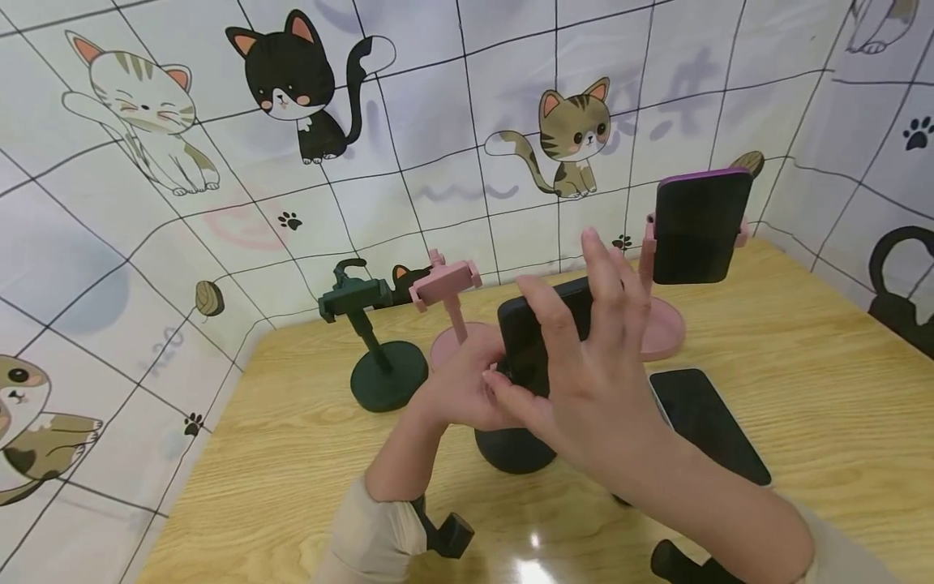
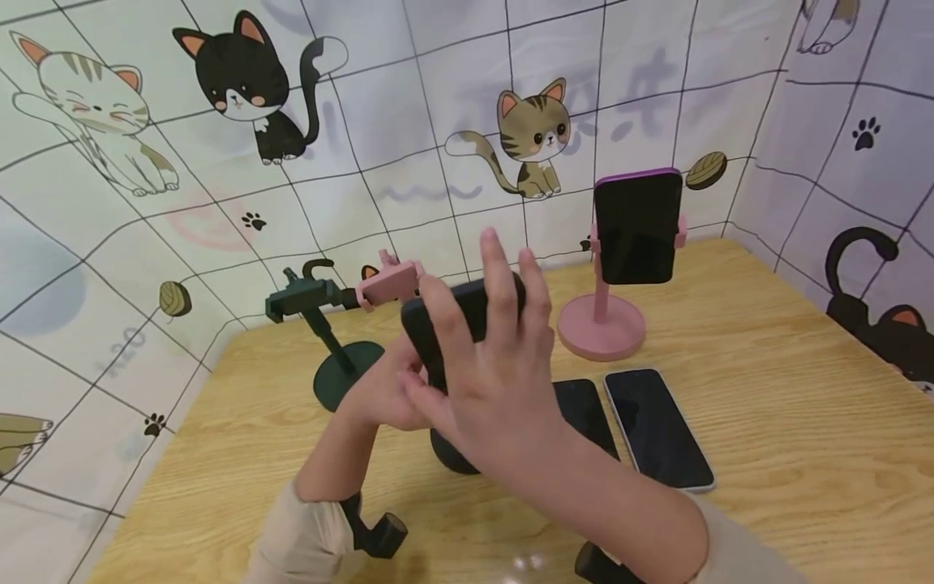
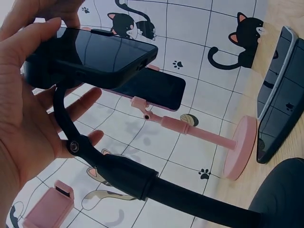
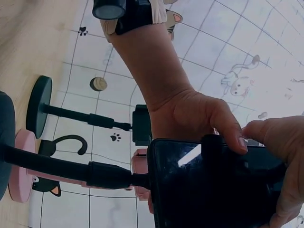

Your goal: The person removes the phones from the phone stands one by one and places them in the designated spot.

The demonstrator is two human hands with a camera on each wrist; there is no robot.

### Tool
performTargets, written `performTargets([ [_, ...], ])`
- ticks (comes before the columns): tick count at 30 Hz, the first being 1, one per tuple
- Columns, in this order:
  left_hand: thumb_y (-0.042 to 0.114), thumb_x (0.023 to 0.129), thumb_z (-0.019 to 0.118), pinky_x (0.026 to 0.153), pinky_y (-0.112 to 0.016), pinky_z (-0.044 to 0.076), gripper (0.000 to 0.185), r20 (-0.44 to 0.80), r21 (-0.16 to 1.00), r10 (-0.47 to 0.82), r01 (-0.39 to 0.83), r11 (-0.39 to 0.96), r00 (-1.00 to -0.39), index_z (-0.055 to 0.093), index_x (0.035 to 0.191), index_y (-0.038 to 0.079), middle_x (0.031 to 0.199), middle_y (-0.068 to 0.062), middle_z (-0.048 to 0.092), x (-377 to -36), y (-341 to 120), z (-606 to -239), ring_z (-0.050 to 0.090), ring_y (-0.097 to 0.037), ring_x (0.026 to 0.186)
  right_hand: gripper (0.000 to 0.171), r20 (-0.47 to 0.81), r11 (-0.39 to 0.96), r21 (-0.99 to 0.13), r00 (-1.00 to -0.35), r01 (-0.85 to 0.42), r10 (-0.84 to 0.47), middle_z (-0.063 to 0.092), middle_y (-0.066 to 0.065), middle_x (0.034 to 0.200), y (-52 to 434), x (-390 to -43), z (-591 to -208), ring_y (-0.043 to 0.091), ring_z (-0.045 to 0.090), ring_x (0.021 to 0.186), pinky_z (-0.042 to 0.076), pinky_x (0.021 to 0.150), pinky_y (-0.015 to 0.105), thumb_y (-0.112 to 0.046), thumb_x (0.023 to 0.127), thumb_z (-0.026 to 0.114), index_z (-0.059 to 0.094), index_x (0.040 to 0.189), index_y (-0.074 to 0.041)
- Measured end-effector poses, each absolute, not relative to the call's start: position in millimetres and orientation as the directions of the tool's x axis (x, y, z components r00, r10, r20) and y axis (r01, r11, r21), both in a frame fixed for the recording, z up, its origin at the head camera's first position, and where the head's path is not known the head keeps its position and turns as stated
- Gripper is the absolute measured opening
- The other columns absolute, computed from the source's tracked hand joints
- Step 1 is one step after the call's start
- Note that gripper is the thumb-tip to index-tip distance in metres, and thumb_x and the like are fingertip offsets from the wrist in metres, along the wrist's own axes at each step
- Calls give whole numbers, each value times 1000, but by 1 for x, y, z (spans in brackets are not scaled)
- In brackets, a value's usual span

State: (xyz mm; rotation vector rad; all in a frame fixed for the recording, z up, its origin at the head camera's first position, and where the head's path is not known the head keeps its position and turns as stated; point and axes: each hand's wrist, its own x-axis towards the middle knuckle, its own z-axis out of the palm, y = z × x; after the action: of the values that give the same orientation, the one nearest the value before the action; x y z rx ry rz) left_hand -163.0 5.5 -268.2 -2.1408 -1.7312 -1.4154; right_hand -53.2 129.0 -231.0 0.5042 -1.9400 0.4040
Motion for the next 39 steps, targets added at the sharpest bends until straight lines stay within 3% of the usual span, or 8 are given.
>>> performTargets([
  [2, 2, 67, 66, 64, -23, 46, 31, 646, 487, 762, 789, -375, -36, 53, 95, 1, 78, -8, 55, -163, 7, -268, 51, -11, 71, 82, 920, 871, -50, -362, -489, -150, 19, 30, 134, 128, -55, -231, 47, 22, 122, 13, 100, 60, -28, 57, 85, 37, 118, -1],
  [10, 1, 68, 59, 53, -22, 42, 23, 657, 521, 751, 755, -398, -57, 54, 90, 1, 68, -6, 51, -168, 7, -271, 49, -10, 59, 71, 933, 886, -76, -347, -457, -99, 24, 25, 134, 131, -71, -246, 42, 23, 123, 20, 96, 59, -27, 63, 78, 39, 117, -4],
  [13, 2, 68, 60, 53, -21, 42, 24, 647, 521, 760, 764, -381, -62, 54, 91, 0, 68, -6, 51, -168, 7, -269, 48, -10, 59, 71, 938, 891, -83, -336, -446, -81, 22, 21, 139, 144, -92, -272, 40, 20, 126, 19, 96, 59, -41, 61, 76, 45, 118, -12],
  [17, 4, 69, 60, 58, -23, 44, 25, 620, 531, 783, 765, -363, -59, 54, 92, 0, 74, -7, 53, -168, 6, -267, 50, -12, 65, 82, 938, 899, -101, -342, -426, -56, 19, 19, 142, 174, -136, -326, 41, 15, 127, 12, 98, 60, -65, 50, 72, 49, 117, -24],
  [20, 4, 69, 60, 63, -25, 46, 26, 604, 545, 795, 758, -358, -58, 54, 94, 0, 78, -8, 54, -168, 6, -266, 51, -14, 70, 84, 938, 895, -116, -344, -430, -44, 18, 20, 142, 185, -153, -347, 43, 13, 127, 9, 98, 61, -69, 47, 70, 50, 117, -27],
  [30, 5, 68, 60, 61, -24, 46, 26, 605, 555, 794, 747, -366, -60, 54, 92, 0, 76, -8, 54, -170, 4, -270, 51, -13, 68, 84, 936, 881, -123, -347, -457, -49, 18, 20, 142, 183, -154, -349, 43, 14, 128, 10, 98, 61, -67, 46, 73, 51, 116, -26],
  [39, 5, 67, 65, 69, -26, 45, 34, 585, 574, 807, 744, -341, -81, 53, 98, -1, 83, -8, 53, -167, 4, -270, 51, -12, 75, 86, 940, 857, -146, -339, -495, -36, 18, 19, 142, 191, -153, -350, 40, 19, 126, 10, 98, 59, -64, 42, 77, 54, 115, -24],
])
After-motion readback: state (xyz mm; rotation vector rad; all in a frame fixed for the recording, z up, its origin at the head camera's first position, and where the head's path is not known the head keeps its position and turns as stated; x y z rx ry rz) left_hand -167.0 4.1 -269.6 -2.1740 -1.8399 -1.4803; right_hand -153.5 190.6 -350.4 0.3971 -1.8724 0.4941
